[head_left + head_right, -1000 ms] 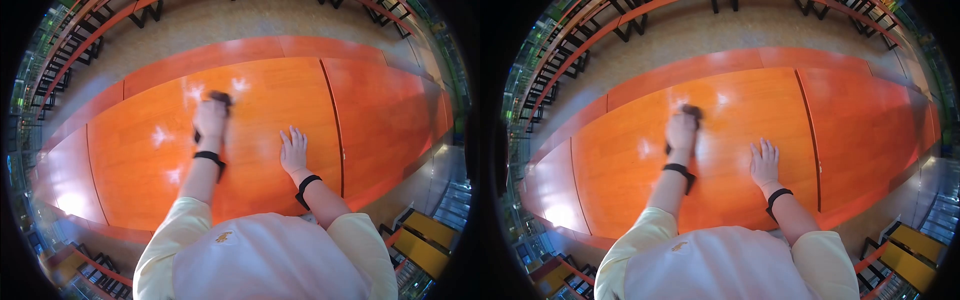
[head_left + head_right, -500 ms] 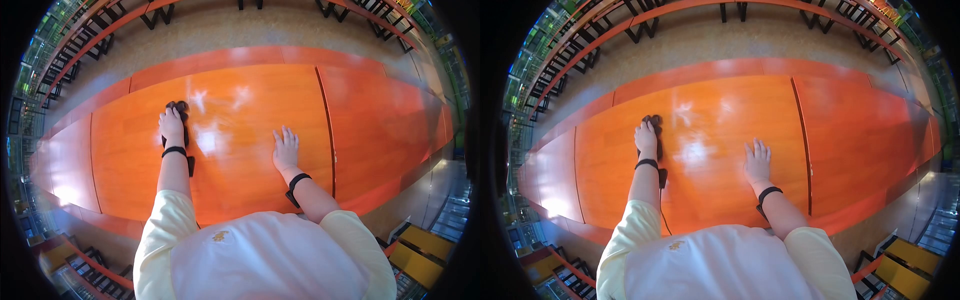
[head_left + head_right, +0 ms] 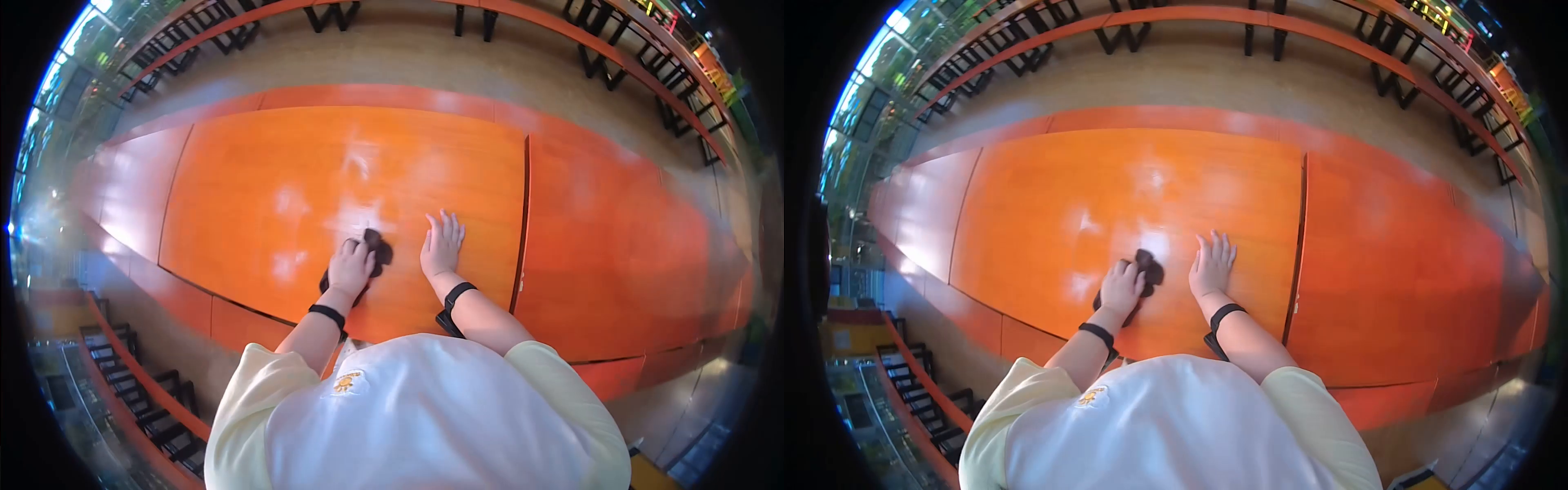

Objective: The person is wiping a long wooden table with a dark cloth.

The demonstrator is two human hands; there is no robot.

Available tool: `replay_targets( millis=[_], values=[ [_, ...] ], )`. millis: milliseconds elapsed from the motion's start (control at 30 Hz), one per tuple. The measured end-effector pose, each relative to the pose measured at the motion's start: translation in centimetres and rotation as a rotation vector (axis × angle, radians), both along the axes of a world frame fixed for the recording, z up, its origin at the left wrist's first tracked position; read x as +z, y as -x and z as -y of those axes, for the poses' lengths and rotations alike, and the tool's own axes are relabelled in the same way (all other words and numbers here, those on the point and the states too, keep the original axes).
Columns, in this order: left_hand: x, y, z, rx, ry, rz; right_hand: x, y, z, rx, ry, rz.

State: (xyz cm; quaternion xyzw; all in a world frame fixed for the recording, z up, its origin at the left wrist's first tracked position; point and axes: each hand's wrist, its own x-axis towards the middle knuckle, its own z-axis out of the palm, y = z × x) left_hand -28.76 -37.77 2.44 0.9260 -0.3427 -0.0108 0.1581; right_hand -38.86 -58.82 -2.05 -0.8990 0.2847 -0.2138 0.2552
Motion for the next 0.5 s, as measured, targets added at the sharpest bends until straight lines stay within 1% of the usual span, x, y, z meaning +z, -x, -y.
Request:
replay_targets(
  millis=[33, 67, 133, 167, 200, 233, 267, 300, 333, 367, 400, 467, 500],
  values=[
    [-0.1, 0.8, -1.1, 0.039, -0.037, -0.003, 1.3, 0.7, 0.1, -0.034, 0.032, 0.044],
    [-0.1, 0.7, -2.3, 0.079, -0.074, 0.013, 1.0, 0.7, 0.9, -0.032, 0.029, 0.070],
    [-2.0, 1.3, -6.4, 0.298, -0.109, 0.199, -0.3, 3.4, 4.1, 0.268, -0.249, 0.194],
    [-0.8, 2.2, -8.3, 0.499, -0.141, 0.095, -0.1, 5.0, 5.2, 0.295, -0.495, 0.273],
    [-0.2, 4.1, -8.8, 0.720, -0.158, -0.026, 0.5, 7.4, 7.7, 0.322, -0.475, 0.251],
    [-0.2, 4.4, -9.4, 0.746, -0.157, 0.004, 1.3, 9.7, 8.7, 0.323, -0.474, 0.240],
    [-0.9, 5.5, -9.7, 0.792, -0.148, 0.021, 3.0, 12.9, 9.6, 0.180, -0.198, 0.080],
    [-2.2, 8.3, -9.5, 0.746, -0.099, 0.066, 4.7, 16.0, 11.5, 0.073, 0.091, -0.090],
    [-1.4, 8.2, -8.5, 0.747, -0.100, 0.063, 4.0, 17.1, 11.9, 0.032, 0.100, -0.153],
    [-1.4, 9.4, -6.9, 0.614, -0.059, 0.091, 3.1, 18.1, 12.8, 0.021, 0.118, -0.224],
    [-1.4, 11.7, -6.1, 0.510, -0.030, 0.106, 2.3, 19.1, 13.2, 0.081, 0.124, -0.246],
    [-1.3, 11.6, -4.4, 0.431, -0.012, 0.104, 1.2, 19.6, 13.3, -0.086, 0.205, -0.380],
    [-1.4, 11.4, -3.1, 0.289, 0.040, 0.160, 1.9, 19.1, 12.5, -0.108, 0.250, -0.489]
  ],
)
